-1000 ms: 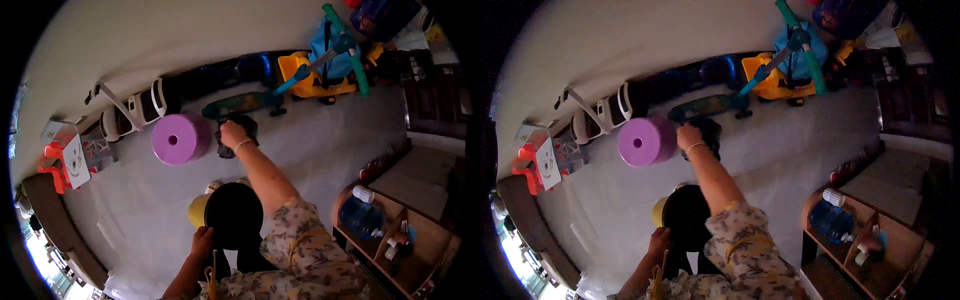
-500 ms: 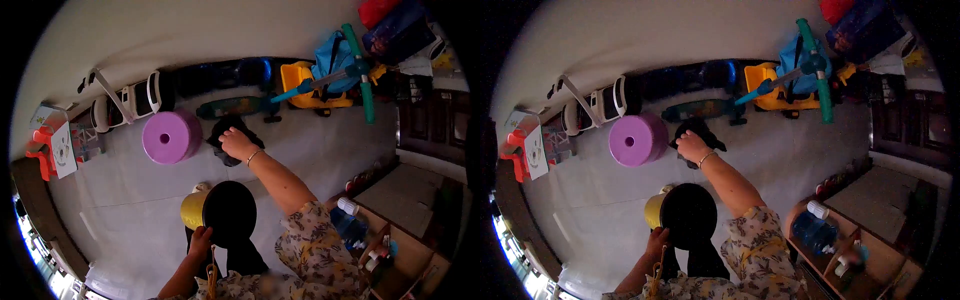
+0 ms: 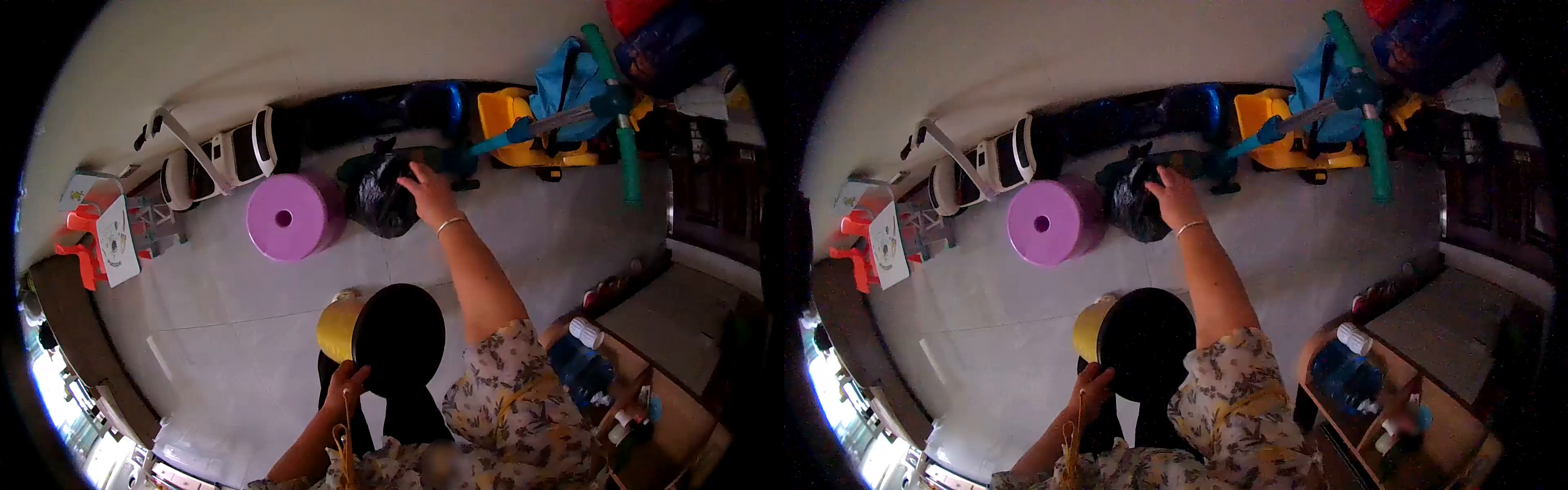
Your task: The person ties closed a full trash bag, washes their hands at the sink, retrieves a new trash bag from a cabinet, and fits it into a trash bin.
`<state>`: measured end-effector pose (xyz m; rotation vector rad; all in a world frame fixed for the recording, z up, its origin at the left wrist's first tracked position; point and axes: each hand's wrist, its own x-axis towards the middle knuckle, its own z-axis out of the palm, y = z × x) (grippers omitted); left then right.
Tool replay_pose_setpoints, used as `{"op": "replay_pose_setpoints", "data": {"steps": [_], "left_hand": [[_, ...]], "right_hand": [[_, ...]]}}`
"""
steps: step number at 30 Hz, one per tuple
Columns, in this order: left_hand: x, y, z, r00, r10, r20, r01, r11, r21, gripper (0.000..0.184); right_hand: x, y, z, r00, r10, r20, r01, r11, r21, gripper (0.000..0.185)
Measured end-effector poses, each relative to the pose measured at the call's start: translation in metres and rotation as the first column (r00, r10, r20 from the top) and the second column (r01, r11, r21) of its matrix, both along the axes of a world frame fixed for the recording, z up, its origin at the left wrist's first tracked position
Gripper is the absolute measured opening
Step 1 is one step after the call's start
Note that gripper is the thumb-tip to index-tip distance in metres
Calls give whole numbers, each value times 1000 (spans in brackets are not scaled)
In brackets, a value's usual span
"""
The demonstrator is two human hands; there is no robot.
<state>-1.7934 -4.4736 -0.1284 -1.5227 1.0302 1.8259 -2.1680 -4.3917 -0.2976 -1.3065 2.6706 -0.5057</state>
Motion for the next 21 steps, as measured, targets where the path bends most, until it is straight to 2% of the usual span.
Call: {"op": "replay_pose_setpoints", "data": {"steps": [2, 3, 5, 6, 9, 10, 12, 13, 15, 17, 19, 20, 21], "left_hand": [[-1, 1, 6, 999, -1, -32, 1, 1000, 3, 27], [-2, 4, 8, 998, 3, -67, -3, 1000, 6, 27], [-5, 5, 19, 994, 40, -104, -37, 999, 33, 27], [-6, 3, 27, 989, 82, -127, -75, 995, 62, 27], [-24, 2, 66, 986, 16, -168, -16, 1000, 0, 29], [-22, -1, 74, 986, -22, -167, 23, 1000, 5, 29], [-21, -4, 77, 956, 217, -199, -172, 960, 220, 32], [-25, -4, 90, 962, 172, -214, -121, 965, 232, 32], [-41, 0, 114, 949, 163, -270, -89, 959, 268, 35], [-61, 8, 141, 952, 32, -304, 52, 963, 264, 40], [-71, 25, 150, 928, -33, -371, 135, 958, 252, 42], [-80, 40, 158, 909, -11, -417, 147, 944, 296, 42], [-85, 53, 165, 894, -51, -446, 202, 933, 298, 42]], "right_hand": [[-1, 11, 30, 997, -82, -1, 82, 997, 1, 39], [2, 23, 43, 996, -89, -12, 89, 996, 0, 39], [16, 52, 74, 957, -279, 82, 279, 960, 6, 47], [29, 71, 87, 936, -338, 98, 339, 941, 9, 44], [94, 151, 117, 845, -494, 207, 508, 861, -17, 37], [121, 174, 140, 744, -586, 320, 616, 787, 9, 33], [183, 210, 184, 504, -726, 467, 799, 597, 65, 29], [213, 225, 206, 387, -772, 504, 871, 486, 76, 30], [268, 254, 244, 154, -756, 636, 931, 328, 164, 40], [310, 259, 302, -108, -535, 838, 970, 127, 206, 47], [342, 255, 342, -190, -387, 902, 981, -53, 185, 52], [353, 256, 358, -179, -387, 905, 983, -111, 147, 52], [362, 256, 370, -181, -302, 936, 976, -169, 134, 52]]}}
